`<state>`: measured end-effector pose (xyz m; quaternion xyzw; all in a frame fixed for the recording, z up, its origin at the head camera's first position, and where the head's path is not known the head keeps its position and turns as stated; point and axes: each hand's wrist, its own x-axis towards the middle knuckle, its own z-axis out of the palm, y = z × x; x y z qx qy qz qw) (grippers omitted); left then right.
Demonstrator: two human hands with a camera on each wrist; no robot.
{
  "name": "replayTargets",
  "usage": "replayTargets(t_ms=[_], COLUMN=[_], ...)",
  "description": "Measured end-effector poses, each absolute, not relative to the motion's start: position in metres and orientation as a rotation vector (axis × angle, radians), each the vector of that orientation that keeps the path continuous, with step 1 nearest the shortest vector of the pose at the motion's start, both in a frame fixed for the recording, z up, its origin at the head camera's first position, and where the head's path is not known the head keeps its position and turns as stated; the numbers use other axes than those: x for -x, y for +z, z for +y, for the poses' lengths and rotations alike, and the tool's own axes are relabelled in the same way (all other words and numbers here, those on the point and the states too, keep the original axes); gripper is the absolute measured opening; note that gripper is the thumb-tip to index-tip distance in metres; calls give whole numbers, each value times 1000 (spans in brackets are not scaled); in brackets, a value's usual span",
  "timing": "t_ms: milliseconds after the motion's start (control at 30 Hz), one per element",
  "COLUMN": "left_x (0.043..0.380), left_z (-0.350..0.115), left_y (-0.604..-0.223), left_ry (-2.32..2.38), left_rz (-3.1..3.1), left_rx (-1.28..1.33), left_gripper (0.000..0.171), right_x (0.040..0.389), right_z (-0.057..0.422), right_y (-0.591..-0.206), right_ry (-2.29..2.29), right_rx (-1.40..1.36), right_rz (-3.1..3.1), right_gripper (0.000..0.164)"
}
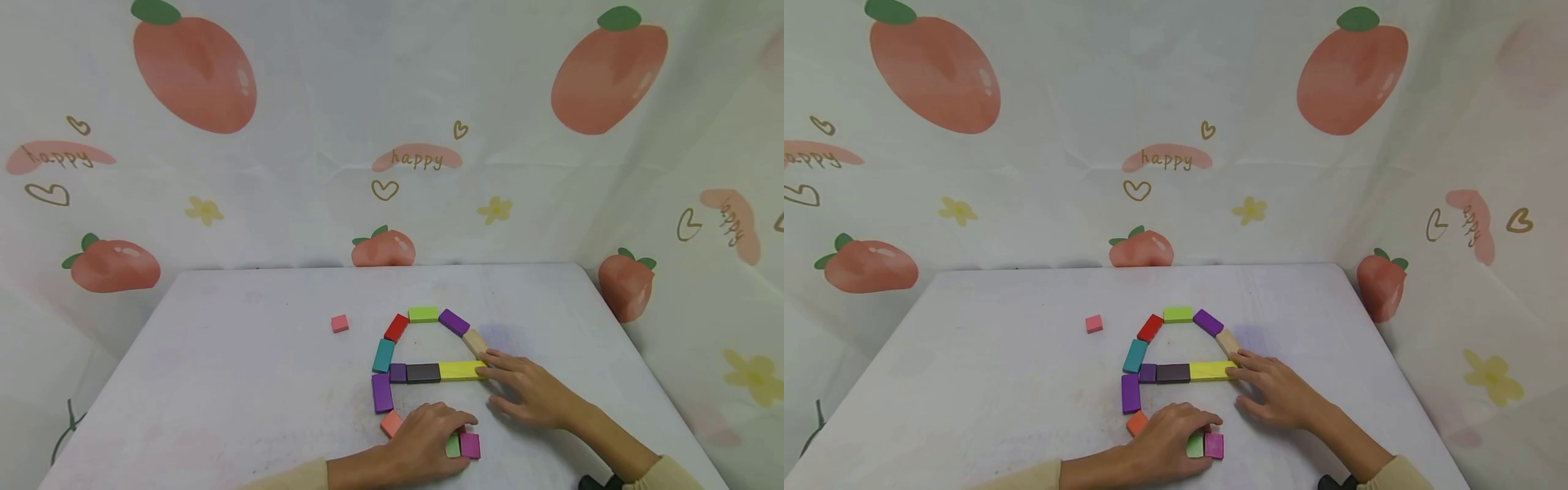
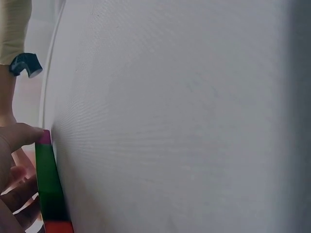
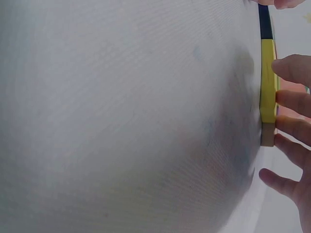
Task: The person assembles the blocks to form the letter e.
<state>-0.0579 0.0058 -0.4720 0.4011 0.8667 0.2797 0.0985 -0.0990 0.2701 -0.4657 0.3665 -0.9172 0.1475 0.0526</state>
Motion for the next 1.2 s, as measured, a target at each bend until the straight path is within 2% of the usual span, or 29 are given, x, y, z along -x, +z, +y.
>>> replayTargets(t_ms=[233,533,767,967,1200], left_x=[71,117,157,177,183], left_z=[-12,-68,-113,-142,-153], left_y=[-463,-454,-456,-467,-477], left_ry=[974,1206,1415,1507,1370], left_rz=[2640,2982,3090,3028,3012], left_rx=[-1150,-954,-572,-298,-301], left_gripper=[47,53,53,60,71], right_x=[100,100,99,98,99], right_z=[271,271,270,270,271], right_y=[-466,-466,-467,-468,-469], right_ry=[435,435,442,441,442], right_rx=[-1154,-1136,-1123,-1136,-1141], right_rz=[-2729,-2767,-2782,-2759,-2743], right_gripper=[49,47,47,47,48])
